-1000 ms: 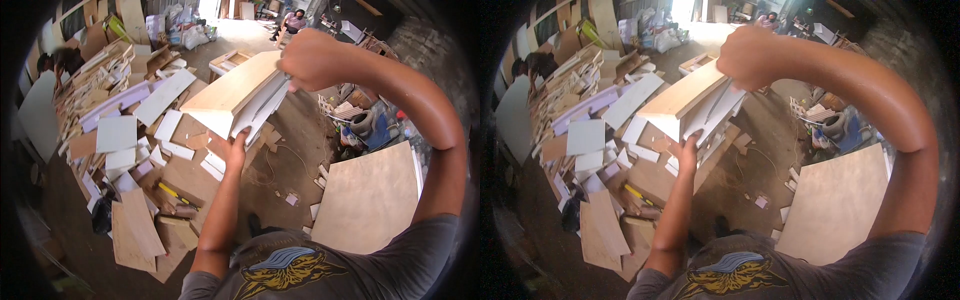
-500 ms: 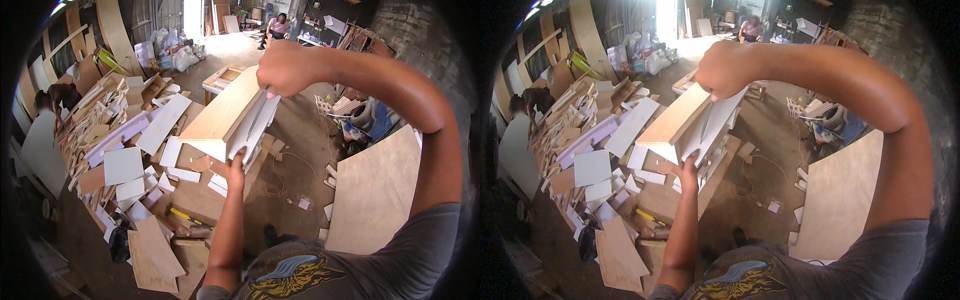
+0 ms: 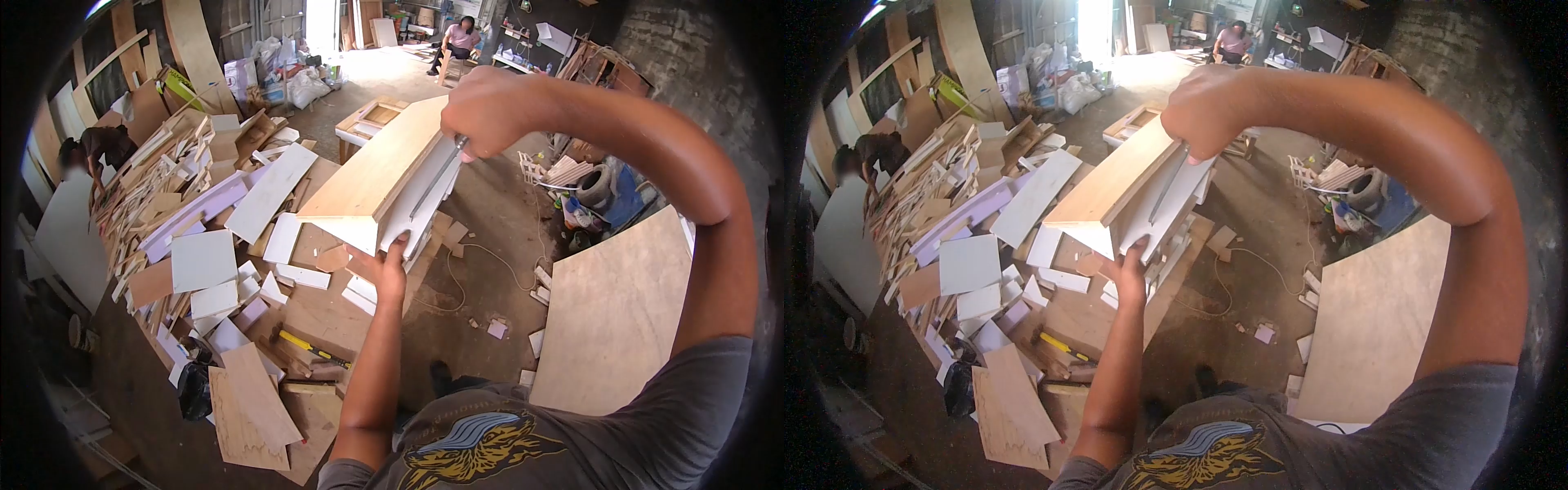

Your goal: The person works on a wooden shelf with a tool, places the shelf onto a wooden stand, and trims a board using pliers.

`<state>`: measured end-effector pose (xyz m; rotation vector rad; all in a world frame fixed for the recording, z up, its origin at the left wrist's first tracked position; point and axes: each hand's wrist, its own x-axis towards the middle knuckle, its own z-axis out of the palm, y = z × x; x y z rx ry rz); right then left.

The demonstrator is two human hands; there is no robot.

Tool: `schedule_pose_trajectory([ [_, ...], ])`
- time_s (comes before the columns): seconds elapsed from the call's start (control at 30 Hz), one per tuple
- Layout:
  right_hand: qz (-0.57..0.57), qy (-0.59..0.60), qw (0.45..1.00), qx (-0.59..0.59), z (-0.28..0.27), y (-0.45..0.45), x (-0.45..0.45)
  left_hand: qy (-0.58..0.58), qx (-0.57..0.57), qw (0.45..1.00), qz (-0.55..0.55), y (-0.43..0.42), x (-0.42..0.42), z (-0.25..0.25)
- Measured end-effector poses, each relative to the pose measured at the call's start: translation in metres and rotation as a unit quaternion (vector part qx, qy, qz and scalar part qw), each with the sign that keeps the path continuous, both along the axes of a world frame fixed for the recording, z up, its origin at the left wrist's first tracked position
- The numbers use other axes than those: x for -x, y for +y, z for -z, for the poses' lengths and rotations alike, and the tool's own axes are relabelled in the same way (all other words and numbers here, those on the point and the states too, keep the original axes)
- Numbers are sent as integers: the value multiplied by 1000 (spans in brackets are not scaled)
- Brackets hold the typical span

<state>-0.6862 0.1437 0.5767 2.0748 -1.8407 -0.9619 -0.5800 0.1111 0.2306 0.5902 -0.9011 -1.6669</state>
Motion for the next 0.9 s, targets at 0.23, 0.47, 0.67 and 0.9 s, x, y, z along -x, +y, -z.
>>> schedule_pose_trajectory([
  [0.23,-154,78,984,42,1,13,-20,-27,-9,1000,-2,4,-5,-11],
  [0.47,-175,127,976,14,-1,21,-48,-1,1,1000,11,4,-4,-3],
  [0.67,-258,128,955,76,10,21,-33,-16,9,1000,21,-6,2,16],
  [0.9,-307,197,929,69,15,19,-29,18,22,1000,7,-6,5,18],
])
